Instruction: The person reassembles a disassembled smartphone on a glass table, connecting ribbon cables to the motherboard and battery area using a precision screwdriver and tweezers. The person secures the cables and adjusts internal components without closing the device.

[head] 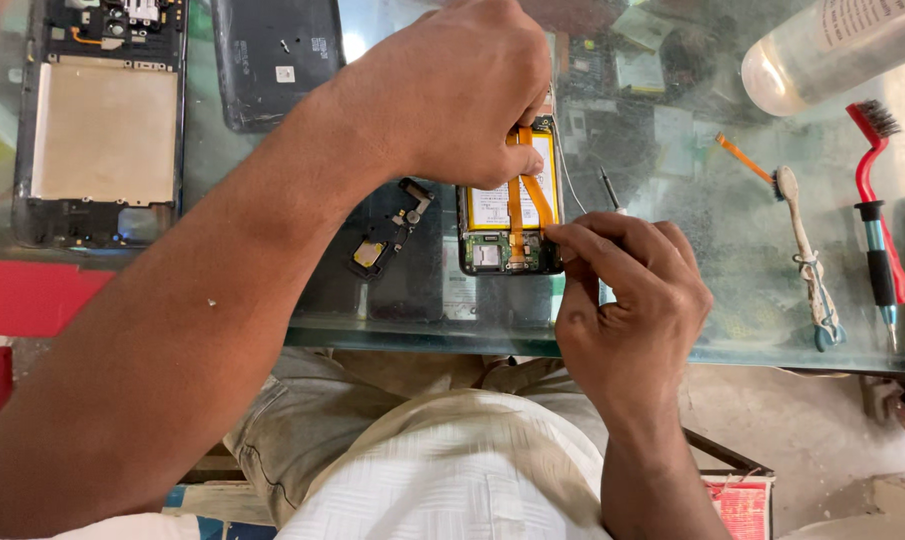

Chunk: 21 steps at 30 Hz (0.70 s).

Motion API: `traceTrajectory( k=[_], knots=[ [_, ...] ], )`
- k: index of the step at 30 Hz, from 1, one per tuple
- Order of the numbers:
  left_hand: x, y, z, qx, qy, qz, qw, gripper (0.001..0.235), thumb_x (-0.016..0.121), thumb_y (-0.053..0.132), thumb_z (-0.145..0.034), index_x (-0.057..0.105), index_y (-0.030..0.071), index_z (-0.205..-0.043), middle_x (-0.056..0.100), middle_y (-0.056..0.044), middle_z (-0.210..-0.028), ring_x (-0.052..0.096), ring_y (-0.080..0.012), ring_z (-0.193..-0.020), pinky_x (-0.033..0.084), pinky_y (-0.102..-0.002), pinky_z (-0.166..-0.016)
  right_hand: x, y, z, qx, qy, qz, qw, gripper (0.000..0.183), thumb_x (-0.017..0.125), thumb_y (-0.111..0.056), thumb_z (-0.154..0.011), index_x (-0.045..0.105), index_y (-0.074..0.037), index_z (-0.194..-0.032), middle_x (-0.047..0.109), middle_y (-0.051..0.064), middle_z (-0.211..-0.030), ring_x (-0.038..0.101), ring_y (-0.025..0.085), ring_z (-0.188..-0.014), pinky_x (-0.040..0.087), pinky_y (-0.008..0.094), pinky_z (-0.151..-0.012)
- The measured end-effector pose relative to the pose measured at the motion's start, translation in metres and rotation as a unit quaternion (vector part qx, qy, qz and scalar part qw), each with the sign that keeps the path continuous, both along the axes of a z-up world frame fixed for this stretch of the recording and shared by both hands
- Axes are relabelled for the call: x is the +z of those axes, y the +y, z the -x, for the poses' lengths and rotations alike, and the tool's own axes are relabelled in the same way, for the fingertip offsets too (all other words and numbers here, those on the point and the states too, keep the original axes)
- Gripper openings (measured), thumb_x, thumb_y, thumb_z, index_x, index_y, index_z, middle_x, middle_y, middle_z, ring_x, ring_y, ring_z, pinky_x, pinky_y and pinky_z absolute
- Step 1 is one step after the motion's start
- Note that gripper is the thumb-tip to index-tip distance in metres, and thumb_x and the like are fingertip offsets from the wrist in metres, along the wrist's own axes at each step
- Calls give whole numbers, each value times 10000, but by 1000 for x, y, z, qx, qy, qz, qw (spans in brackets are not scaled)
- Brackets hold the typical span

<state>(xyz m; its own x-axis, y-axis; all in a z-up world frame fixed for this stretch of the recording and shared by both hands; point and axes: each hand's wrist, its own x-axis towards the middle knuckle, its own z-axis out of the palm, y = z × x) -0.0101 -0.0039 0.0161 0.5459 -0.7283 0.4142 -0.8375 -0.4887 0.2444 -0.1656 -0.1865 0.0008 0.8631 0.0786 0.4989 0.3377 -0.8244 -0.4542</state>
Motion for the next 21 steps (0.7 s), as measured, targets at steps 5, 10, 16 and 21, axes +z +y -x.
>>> traceTrajectory(
  k=[5, 10, 16, 21],
  knots=[
    [-1, 1, -1, -13, -16, 3, 1000, 311, 888, 250, -667, 730, -17, -670, 678, -185, -627, 697, -350, -618, 575, -430, -630, -2, -1, 2, -8, -13, 7, 1000, 371, 690, 128, -795, 791, -92, -1075, 752, 24, -1073, 655, 194, -912, 544, 315, -839],
    [-3, -2, -2, 10, -9, -10, 1000, 265, 864, 220, -677, 737, -12, -698, 690, -152, -658, 711, -305, -608, 577, -405, -590, -3, -1, 4, -6, -31, 42, 999, 373, 701, 106, -785, 807, -120, -1063, 755, 16, -1099, 647, 198, -917, 546, 326, -850],
    [-2, -3, -2, 32, 38, -54, 997, 236, 846, 238, -734, 758, 19, -731, 697, -145, -678, 706, -292, -600, 564, -418, -555, -6, -1, 4, -19, -35, 58, 998, 368, 687, 95, -804, 816, -134, -1062, 755, -5, -1097, 629, 188, -897, 536, 316, -833],
    [-4, -4, -2, 30, -8, -36, 999, 231, 858, 208, -670, 751, 5, -695, 702, -143, -686, 710, -273, -578, 566, -401, -513, -7, -2, 5, -22, -40, 65, 997, 373, 671, 87, -794, 816, -131, -1060, 757, -6, -1097, 622, 185, -860, 534, 301, -812]
  ],
)
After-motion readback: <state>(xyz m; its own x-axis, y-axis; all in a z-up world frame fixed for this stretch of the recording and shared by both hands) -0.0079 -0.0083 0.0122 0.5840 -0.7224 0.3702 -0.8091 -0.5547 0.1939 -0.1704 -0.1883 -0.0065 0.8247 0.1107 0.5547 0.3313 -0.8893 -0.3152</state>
